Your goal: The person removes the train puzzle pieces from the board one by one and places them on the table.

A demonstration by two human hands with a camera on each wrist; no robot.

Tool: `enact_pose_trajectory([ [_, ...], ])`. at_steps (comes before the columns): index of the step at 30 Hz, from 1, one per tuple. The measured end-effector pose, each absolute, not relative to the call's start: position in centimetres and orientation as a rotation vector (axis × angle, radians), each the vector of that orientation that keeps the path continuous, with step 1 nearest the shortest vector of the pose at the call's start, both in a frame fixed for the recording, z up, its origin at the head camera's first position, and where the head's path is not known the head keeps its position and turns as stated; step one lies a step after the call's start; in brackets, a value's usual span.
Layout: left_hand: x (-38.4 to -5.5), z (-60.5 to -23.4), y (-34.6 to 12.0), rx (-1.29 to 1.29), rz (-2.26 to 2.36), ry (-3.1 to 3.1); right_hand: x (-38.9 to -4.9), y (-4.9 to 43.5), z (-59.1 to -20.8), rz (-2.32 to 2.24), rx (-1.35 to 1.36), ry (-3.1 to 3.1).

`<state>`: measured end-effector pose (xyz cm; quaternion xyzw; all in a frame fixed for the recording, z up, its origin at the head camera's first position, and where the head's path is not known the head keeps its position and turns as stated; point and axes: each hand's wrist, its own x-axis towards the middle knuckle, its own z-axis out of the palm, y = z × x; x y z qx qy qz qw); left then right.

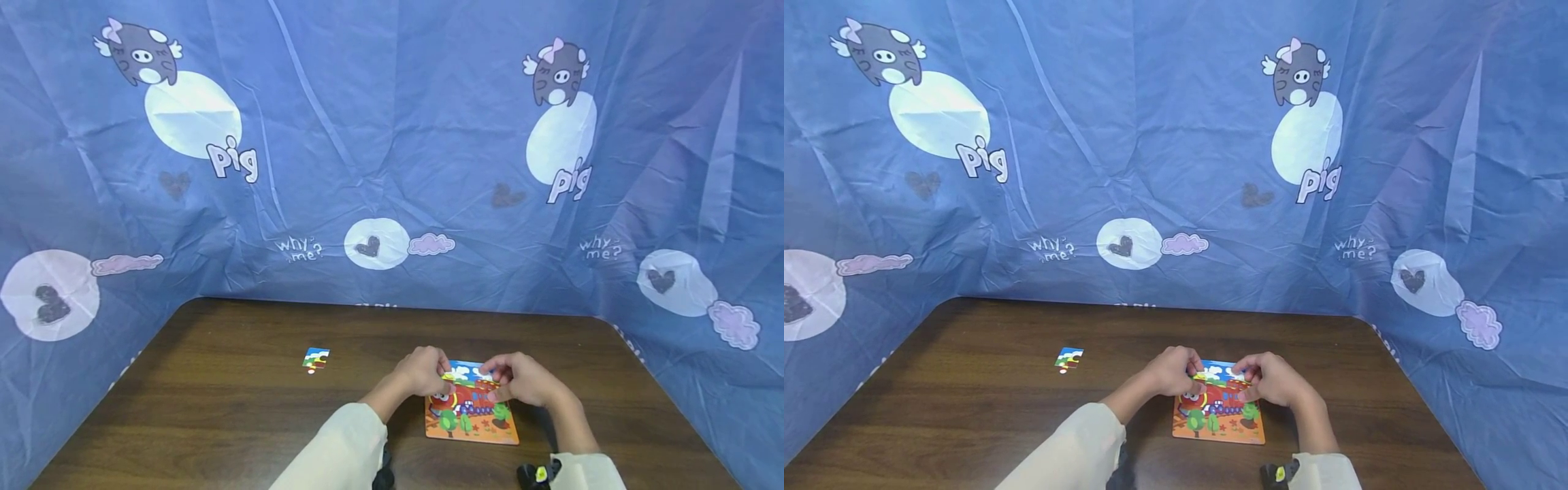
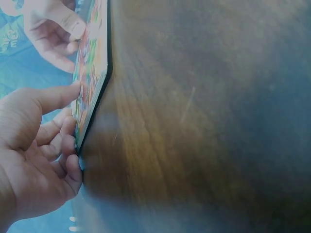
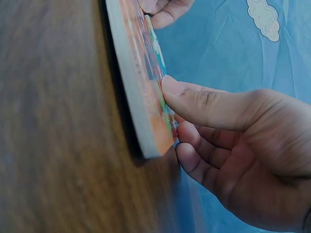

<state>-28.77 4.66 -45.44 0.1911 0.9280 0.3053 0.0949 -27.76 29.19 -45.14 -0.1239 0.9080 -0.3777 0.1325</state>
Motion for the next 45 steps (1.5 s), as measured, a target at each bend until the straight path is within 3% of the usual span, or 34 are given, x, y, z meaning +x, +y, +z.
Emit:
enact_pose_trajectory([
  [45,-28.46,-46.00,4.53,0.598,1.374,2.589,-27.65,28.89,-45.29,-1.086,-0.343,2.675],
])
